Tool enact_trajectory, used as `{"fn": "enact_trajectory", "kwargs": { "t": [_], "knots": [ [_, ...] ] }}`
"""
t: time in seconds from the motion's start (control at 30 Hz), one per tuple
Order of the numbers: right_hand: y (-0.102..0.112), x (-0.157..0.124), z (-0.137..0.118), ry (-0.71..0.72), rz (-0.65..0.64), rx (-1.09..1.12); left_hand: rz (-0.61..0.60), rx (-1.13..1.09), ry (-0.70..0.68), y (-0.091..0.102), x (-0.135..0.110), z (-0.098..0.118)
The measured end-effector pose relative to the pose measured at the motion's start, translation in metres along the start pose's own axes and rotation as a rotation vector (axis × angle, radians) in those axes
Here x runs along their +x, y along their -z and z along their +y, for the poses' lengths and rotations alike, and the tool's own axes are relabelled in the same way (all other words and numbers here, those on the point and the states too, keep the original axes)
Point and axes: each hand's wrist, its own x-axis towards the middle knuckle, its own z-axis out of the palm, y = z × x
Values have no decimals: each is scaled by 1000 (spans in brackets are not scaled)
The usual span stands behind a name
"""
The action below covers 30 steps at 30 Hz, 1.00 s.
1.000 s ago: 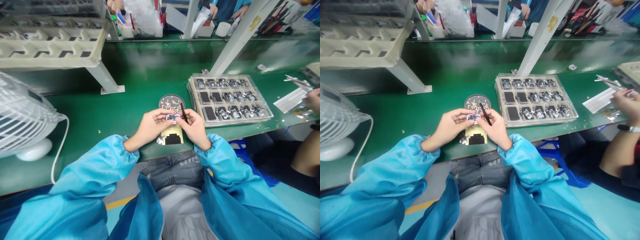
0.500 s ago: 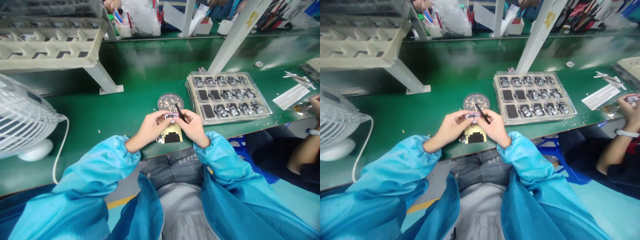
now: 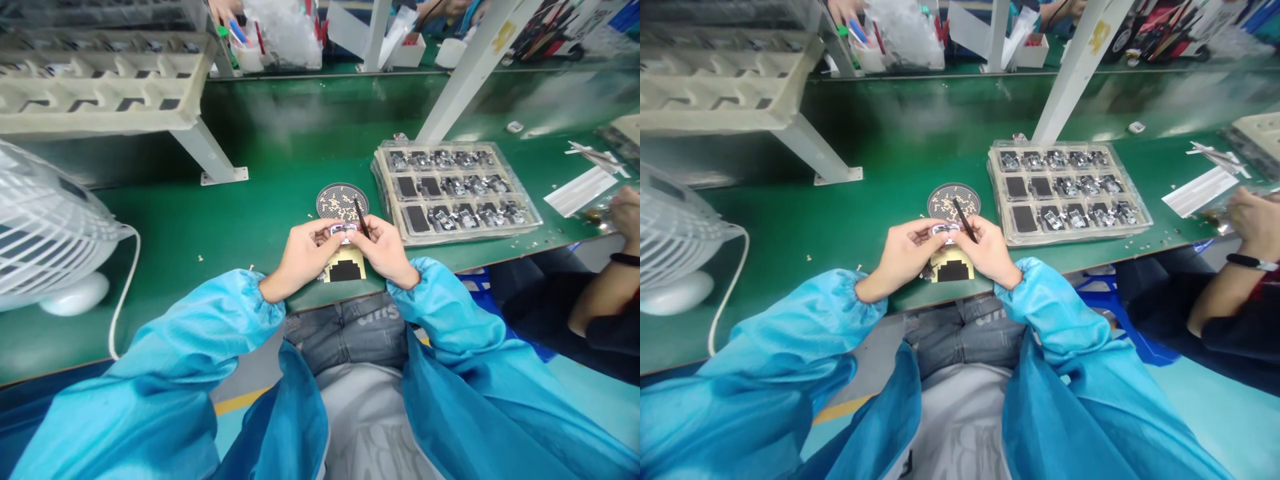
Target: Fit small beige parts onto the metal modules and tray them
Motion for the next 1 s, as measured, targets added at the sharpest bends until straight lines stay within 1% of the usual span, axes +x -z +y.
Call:
{"fn": "enact_trajectory", "kwargs": {
  "t": [0.07, 0.13, 0.23, 0.3, 0.4, 0.47, 0.57, 0.67, 0.8, 1.0],
  "knots": [
    [-1, 0, 2, 16, 6, -10, 2, 51, -19, 2, 2, 0],
    [-2, -1, 3, 65, 14, -45, -1, 144, -54, 6, 3, 1],
    [-4, -2, 2, 201, 94, -166, 4, 299, -152, 12, 5, 4],
    [-4, -3, 0, 307, 137, -250, -2, 354, -206, 13, 5, 5],
    [-3, -3, -1, 416, 122, -297, -11, 356, -205, 13, 4, 4],
    [-3, -3, -1, 413, 115, -281, -15, 323, -165, 12, 4, 3],
    [-2, -4, 0, 376, 159, -274, -19, 300, -129, 12, 5, 1],
    [-3, -4, -2, 429, 176, -328, -17, 366, -189, 14, 6, 0],
    [-3, -5, -5, 530, 102, -398, -22, 435, -278, 16, 6, -1],
    [-4, -6, -2, 574, 95, -449, -46, 514, -346, 19, 7, 0]
  ]
}}
